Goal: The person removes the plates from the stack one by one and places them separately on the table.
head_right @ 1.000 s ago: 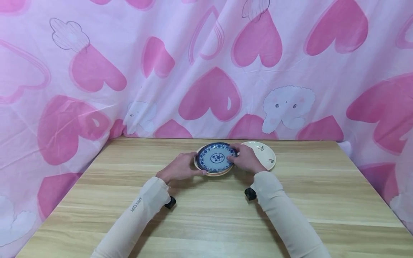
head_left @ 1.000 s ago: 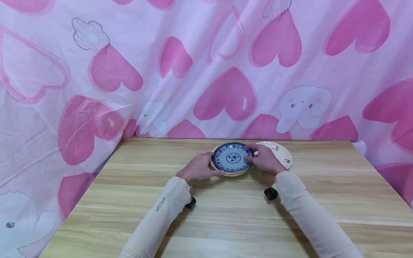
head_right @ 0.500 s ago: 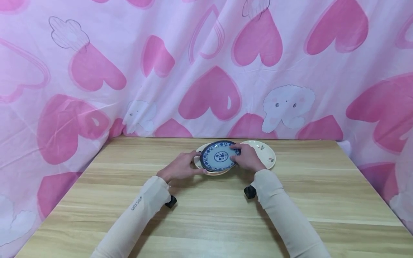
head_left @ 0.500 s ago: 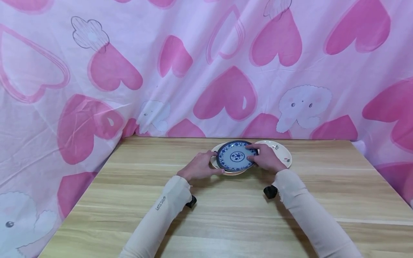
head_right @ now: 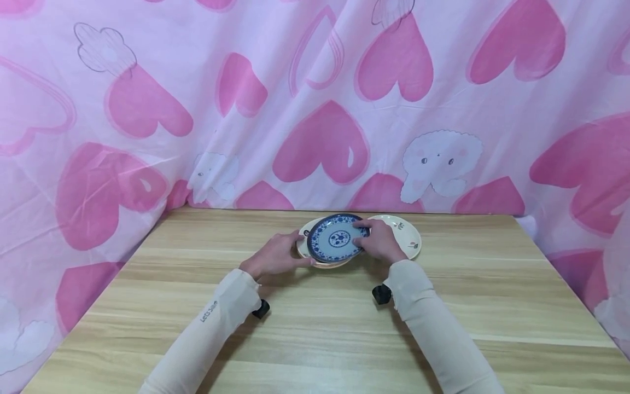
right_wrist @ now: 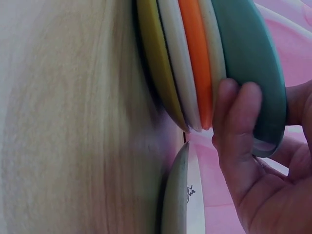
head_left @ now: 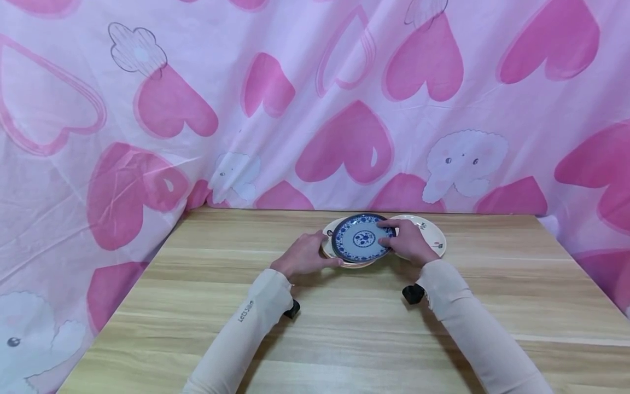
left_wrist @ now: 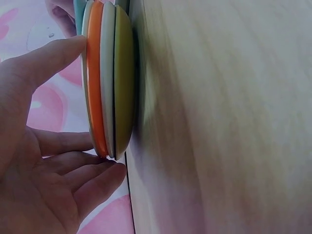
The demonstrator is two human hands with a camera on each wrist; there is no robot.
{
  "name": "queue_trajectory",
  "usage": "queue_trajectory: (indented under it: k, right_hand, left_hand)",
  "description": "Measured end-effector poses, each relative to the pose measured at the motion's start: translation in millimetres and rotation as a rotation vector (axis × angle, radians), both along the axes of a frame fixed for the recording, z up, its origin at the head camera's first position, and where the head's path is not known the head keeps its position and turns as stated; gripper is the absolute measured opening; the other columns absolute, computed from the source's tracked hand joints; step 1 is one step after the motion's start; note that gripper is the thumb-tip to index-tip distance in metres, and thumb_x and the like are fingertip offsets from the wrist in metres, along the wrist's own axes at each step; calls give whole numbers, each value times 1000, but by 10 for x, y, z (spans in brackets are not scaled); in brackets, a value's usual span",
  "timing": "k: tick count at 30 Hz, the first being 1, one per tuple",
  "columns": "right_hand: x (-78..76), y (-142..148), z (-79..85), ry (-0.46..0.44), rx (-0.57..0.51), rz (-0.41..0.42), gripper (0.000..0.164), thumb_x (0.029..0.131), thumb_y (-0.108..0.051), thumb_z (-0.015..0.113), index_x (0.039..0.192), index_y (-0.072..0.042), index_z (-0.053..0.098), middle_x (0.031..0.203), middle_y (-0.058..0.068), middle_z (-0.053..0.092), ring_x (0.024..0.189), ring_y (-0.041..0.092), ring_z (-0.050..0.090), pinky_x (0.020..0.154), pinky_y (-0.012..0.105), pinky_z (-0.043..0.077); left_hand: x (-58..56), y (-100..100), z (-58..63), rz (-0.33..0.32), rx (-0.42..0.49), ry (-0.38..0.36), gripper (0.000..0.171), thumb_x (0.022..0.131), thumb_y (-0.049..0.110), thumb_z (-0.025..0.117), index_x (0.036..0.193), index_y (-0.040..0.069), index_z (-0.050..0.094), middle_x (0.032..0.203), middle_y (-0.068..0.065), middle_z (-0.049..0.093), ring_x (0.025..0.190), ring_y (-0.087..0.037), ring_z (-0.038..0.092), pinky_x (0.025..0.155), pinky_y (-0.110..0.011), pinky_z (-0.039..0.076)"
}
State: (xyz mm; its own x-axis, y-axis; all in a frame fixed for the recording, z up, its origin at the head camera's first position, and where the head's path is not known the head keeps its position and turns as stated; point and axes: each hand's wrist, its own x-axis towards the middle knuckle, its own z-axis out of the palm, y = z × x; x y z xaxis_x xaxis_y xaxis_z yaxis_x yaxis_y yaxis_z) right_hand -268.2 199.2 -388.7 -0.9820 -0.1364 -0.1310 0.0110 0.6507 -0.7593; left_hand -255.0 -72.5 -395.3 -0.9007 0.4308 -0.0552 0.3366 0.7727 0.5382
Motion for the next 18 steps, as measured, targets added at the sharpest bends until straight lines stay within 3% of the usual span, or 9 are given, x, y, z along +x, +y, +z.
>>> queue_trajectory:
  k: [4, 9, 18]
  right_hand:
    - [8, 12, 18, -12, -24, -19, 51, 94, -11, 66, 144, -11, 55, 150, 22, 44, 97, 26, 58, 63, 23, 51]
    - [23, 42, -17, 12, 6, -21, 51, 94, -13, 67, 144, -9, 54, 151, 22, 44, 108, 29, 54, 68, 21, 49]
    - [27, 85, -25, 77, 5, -13, 52, 94, -11, 67, 144, -7, 54, 151, 25, 45, 112, 31, 53, 73, 22, 50]
  left_hand:
    - [-2, 5, 8, 0, -6, -2, 60, 83, 52, 77, 120, 9, 61, 100, -1, 68, 82, -14, 59, 71, -25, 48]
    - [6, 4, -16, 11, -2, -22, 58, 83, 51, 78, 119, 10, 60, 93, 0, 66, 77, -12, 58, 66, -24, 48]
    - [-10, 12, 1, 0, -26, -4, 52, 83, 53, 77, 110, 11, 62, 86, 0, 64, 74, -13, 56, 64, -25, 47]
